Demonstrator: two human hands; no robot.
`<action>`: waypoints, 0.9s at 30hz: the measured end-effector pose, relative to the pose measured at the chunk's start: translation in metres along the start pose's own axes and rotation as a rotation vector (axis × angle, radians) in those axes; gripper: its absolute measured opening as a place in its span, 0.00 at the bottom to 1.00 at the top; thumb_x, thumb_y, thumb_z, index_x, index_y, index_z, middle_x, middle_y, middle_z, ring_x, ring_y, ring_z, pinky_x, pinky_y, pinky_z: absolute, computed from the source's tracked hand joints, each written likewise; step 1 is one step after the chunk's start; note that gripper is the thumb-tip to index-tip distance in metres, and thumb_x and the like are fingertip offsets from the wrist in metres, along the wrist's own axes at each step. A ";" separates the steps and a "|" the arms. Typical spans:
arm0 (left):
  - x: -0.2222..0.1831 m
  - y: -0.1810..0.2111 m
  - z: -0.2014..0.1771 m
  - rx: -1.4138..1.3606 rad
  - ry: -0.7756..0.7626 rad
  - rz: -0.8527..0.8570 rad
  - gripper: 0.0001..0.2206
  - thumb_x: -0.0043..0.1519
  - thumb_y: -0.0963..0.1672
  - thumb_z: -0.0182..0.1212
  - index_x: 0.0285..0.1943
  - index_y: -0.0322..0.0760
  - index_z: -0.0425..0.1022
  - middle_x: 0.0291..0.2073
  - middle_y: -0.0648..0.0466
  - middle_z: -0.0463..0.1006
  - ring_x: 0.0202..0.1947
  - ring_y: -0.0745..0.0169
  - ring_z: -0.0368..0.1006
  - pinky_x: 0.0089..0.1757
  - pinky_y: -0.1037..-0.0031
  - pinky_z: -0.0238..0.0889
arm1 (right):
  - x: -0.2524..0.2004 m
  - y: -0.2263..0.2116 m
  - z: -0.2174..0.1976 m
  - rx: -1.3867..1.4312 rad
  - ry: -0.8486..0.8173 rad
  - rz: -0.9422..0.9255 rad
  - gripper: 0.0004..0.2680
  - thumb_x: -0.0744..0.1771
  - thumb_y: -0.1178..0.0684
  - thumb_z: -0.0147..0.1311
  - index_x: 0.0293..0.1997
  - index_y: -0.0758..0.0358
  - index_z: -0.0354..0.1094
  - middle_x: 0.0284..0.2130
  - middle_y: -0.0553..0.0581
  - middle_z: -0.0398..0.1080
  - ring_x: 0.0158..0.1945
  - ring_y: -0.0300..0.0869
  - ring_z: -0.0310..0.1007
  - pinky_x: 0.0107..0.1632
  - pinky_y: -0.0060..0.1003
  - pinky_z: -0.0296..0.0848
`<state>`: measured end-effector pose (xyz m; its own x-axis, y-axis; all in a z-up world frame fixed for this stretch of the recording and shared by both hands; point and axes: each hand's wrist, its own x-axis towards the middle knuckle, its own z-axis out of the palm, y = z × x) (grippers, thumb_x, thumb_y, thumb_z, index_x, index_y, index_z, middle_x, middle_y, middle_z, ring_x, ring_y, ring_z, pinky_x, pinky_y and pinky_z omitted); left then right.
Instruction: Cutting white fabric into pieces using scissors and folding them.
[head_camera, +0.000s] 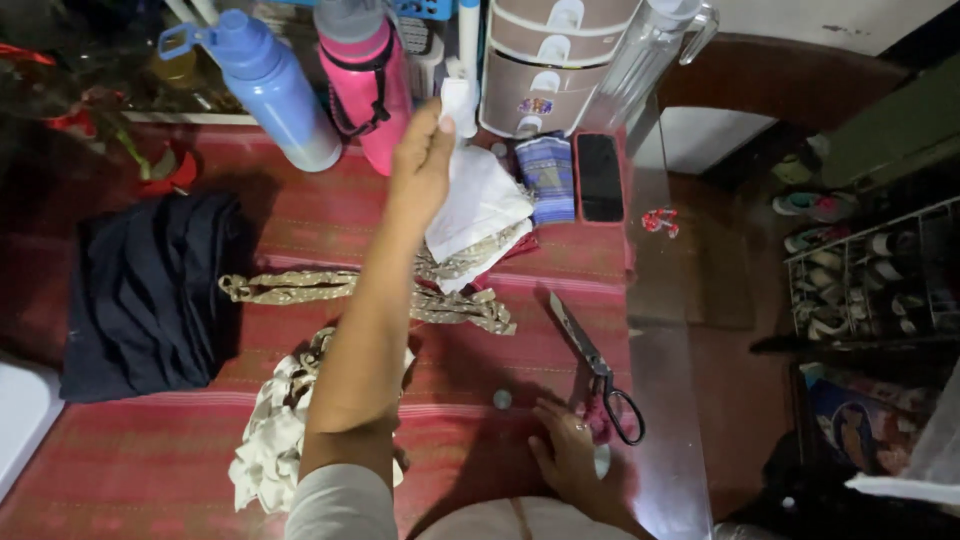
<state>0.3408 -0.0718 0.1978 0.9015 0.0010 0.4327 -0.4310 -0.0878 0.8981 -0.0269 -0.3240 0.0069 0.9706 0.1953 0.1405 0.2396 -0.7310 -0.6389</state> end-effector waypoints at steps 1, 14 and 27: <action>0.001 -0.020 -0.002 -0.002 -0.003 -0.004 0.13 0.73 0.46 0.48 0.61 0.36 0.69 0.45 0.59 0.73 0.47 0.69 0.65 0.51 0.78 0.59 | 0.001 0.003 0.001 0.000 -0.001 0.006 0.15 0.66 0.45 0.50 0.58 0.57 0.68 0.60 0.56 0.70 0.59 0.51 0.71 0.56 0.49 0.67; -0.098 -0.114 0.063 0.860 -0.267 -0.002 0.19 0.61 0.40 0.57 0.61 0.51 0.76 0.65 0.52 0.73 0.71 0.35 0.57 0.62 0.28 0.40 | 0.004 -0.005 -0.002 -0.070 -0.073 0.031 0.15 0.67 0.43 0.50 0.57 0.56 0.69 0.59 0.55 0.70 0.60 0.51 0.69 0.58 0.50 0.65; -0.087 -0.058 0.085 0.936 -0.437 -0.219 0.25 0.67 0.54 0.41 0.73 0.50 0.63 0.76 0.49 0.55 0.77 0.40 0.41 0.64 0.28 0.32 | 0.005 -0.004 0.001 -0.092 -0.021 0.003 0.15 0.65 0.43 0.54 0.54 0.56 0.71 0.58 0.56 0.71 0.61 0.51 0.69 0.57 0.49 0.64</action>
<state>0.2908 -0.1516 0.1012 0.9719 -0.2325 0.0353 -0.2229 -0.8629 0.4536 -0.0233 -0.3195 0.0094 0.9708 0.2064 0.1221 0.2389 -0.7881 -0.5673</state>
